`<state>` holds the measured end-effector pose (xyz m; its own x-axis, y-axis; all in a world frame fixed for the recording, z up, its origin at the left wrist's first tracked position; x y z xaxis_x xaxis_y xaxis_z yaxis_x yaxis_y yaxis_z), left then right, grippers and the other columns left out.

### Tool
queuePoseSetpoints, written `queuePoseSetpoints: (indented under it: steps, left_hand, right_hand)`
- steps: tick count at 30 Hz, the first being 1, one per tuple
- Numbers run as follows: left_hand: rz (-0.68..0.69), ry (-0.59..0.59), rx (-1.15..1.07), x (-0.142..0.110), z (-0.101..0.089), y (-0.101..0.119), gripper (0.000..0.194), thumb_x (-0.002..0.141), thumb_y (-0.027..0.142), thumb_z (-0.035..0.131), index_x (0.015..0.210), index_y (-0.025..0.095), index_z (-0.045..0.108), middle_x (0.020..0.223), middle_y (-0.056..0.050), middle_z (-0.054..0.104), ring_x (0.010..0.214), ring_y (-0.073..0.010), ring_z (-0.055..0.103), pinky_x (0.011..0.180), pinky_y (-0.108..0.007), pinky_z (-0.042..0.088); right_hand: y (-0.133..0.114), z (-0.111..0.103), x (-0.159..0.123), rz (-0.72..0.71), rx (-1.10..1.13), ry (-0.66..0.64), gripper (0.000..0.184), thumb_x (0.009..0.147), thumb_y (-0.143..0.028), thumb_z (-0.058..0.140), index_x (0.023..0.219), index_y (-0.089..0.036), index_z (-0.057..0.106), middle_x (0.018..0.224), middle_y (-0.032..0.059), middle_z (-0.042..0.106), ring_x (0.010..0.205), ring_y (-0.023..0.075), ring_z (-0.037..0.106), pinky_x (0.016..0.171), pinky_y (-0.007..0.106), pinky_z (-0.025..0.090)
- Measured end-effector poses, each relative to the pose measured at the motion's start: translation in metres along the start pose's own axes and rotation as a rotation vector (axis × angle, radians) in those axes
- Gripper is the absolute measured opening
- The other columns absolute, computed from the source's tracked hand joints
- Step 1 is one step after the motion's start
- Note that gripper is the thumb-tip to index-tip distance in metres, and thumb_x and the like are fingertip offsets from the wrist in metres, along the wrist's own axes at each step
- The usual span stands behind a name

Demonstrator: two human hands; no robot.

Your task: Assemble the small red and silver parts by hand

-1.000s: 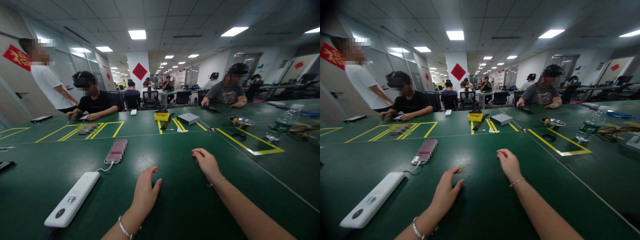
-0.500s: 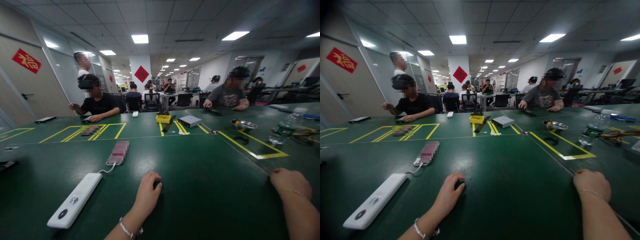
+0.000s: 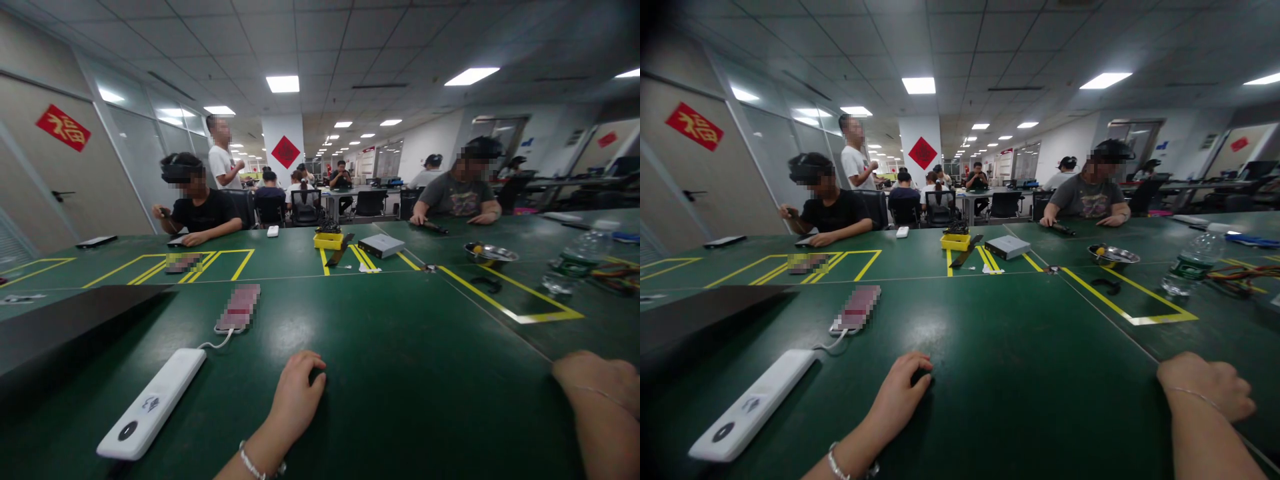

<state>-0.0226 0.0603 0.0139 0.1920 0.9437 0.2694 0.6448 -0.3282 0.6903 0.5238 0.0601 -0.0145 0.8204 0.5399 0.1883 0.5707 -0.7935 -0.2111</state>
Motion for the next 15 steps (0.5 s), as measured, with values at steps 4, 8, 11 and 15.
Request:
queuePoseSetpoints:
  steps: [4, 8, 11, 15]
  left_hand:
    - [-0.018, -0.018, 0.005, 0.0, 0.0, 0.001, 0.016, 0.07, 0.016, 0.049, 0.081, 0.021, 0.06, 0.097, -0.003, 0.06, 0.097, -0.0191, 0.051, 0.089, -0.037, 0.037]
    - [-0.021, -0.047, 0.04, 0.0, 0.001, 0.002, 0.019, 0.069, 0.016, 0.049, 0.084, 0.022, 0.059, 0.1, -0.003, 0.059, 0.1, -0.0194, 0.05, 0.088, -0.037, 0.037]
    - [-0.027, -0.071, 0.07, -0.001, 0.001, 0.003, 0.021, 0.069, 0.016, 0.05, 0.087, 0.022, 0.058, 0.101, -0.002, 0.059, 0.1, -0.0195, 0.049, 0.088, -0.036, 0.036]
    - [-0.041, -0.063, 0.078, 0.0, 0.004, -0.001, 0.027, 0.068, 0.017, 0.049, 0.094, 0.021, 0.057, 0.1, -0.004, 0.059, 0.099, -0.0195, 0.05, 0.087, -0.035, 0.036]
  right_hand:
    - [-0.005, -0.018, -0.021, 0.231, -0.003, -0.045, 0.055, 0.068, -0.033, 0.04, 0.114, -0.004, 0.051, 0.099, 0.0282, 0.039, 0.101, 0.0372, 0.035, 0.061, 0.042, 0.028]
    - [-0.049, -0.047, -0.049, -0.024, 0.049, 0.207, 0.046, 0.071, -0.031, 0.039, 0.109, -0.01, 0.055, 0.103, 0.0265, 0.042, 0.099, 0.0352, 0.038, 0.062, 0.041, 0.029]
    - [-0.11, -0.063, -0.093, -0.425, 0.077, 0.311, 0.04, 0.074, -0.029, 0.037, 0.101, -0.009, 0.059, 0.099, 0.0206, 0.049, 0.093, 0.0299, 0.044, 0.067, 0.038, 0.034]
    - [-0.192, -0.061, -0.185, -0.955, 0.196, 0.149, 0.035, 0.077, -0.026, 0.037, 0.101, -0.013, 0.059, 0.106, 0.0124, 0.051, 0.099, 0.0232, 0.044, 0.085, 0.036, 0.035]
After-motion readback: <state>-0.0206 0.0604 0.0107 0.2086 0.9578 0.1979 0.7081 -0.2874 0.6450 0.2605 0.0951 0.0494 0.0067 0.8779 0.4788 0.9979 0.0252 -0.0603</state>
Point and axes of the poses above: each hand's wrist, its own x-axis towards the middle knuckle, its own z-axis out of the palm, y = z × x, the point moved 3 cm from there along x, towards the middle knuckle
